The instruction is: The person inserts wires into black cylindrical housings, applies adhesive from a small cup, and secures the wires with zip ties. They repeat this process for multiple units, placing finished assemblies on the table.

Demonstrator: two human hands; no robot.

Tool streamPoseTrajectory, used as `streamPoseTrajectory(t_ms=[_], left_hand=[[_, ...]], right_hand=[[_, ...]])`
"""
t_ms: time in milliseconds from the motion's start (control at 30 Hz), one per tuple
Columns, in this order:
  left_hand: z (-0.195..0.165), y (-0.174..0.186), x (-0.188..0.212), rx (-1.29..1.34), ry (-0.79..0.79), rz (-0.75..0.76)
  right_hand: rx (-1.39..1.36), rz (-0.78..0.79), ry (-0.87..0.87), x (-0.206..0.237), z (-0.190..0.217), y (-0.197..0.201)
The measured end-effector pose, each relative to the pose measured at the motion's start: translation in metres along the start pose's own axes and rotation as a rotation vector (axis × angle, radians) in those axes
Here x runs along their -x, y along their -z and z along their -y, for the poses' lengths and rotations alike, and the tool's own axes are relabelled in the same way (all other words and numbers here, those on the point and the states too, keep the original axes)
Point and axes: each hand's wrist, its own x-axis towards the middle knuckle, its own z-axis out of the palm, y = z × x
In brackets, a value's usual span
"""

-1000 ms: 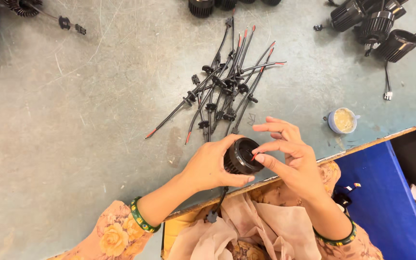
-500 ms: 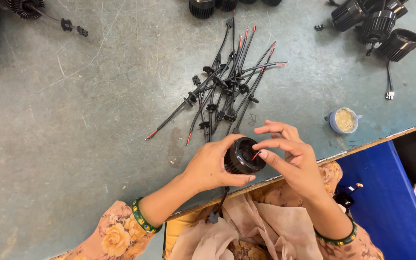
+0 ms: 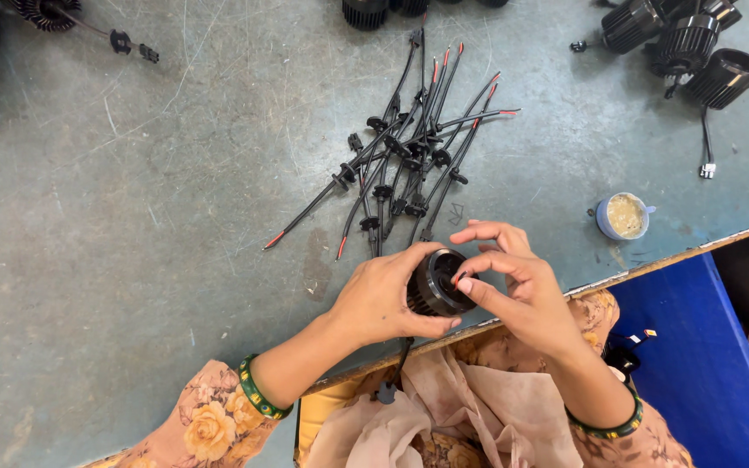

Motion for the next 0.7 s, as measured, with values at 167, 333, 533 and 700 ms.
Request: streamPoseTrajectory(t_ms=[167,333,533,700], left_hand=[[0.0,-0.002,0.0,0.007,-0.012,-0.007],[-0.001,0.0,0.0,0.012,0.009,0.013],[-0.001,0.0,0.0,0.037,0.001,0.02],[-0.003,0.0,0.0,-0.027,0.009,0.021]], right_hand=[[-0.116,0.037,-0.043,0.002,-0.012,0.001],[-0.292,0.041,-0.111,0.002,-0.023,0.0],[-0.319,0.024,-0.141,0.004,-0.026,0.001],[-0.263,0.01,-0.126,0.004,-0.021,0.003]])
